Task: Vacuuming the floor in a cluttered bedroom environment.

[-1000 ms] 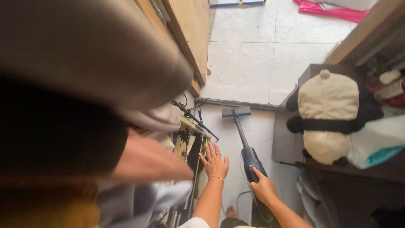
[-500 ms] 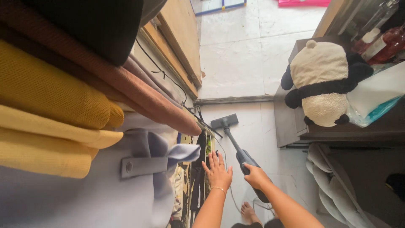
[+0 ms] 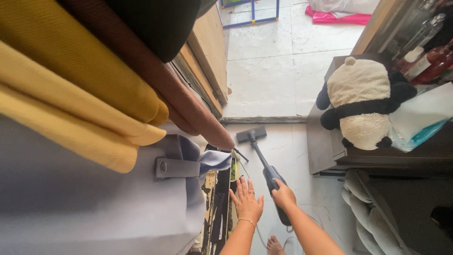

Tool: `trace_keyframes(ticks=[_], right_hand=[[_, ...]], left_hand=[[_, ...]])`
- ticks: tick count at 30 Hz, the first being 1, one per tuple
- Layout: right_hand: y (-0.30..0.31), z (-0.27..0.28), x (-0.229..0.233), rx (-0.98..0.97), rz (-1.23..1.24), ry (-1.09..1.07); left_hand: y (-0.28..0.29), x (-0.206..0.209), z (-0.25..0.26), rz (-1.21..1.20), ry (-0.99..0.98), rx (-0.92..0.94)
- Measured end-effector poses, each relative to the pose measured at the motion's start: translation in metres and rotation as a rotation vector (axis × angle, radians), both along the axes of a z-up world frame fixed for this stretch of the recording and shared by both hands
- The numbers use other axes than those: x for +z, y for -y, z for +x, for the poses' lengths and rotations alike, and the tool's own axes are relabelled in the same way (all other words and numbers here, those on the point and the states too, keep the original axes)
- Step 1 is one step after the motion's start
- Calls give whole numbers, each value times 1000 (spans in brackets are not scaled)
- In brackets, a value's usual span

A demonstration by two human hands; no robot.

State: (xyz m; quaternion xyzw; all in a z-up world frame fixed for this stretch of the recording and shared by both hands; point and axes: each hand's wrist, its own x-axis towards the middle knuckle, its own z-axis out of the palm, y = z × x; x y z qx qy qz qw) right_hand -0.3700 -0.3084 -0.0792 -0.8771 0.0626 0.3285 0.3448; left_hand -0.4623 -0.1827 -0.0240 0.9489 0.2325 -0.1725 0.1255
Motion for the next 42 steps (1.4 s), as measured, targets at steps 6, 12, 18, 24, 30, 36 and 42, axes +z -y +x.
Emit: trace_keyframes(ticks=[6, 12, 18, 24, 30, 36, 42], right_hand=[[47, -30, -11, -153, -27, 27], [52, 9, -21, -51, 35, 77], [42, 75, -44, -178, 121, -67], [94, 55, -81, -48, -51, 167], [136, -3, -14, -208, -104, -81], [148, 9, -63, -271, -112, 61], [104, 55, -16, -316, -66, -9]], left_hand=[[19, 5, 4, -3, -93, 14], [40, 3, -6, -37, -22, 66], [45, 2, -10, -48, -51, 96], [60, 12, 2, -40, -136, 79], [70, 16, 14, -54, -114, 0], [61, 8, 5, -31, -71, -101], [41, -15, -21, -20, -107, -183]])
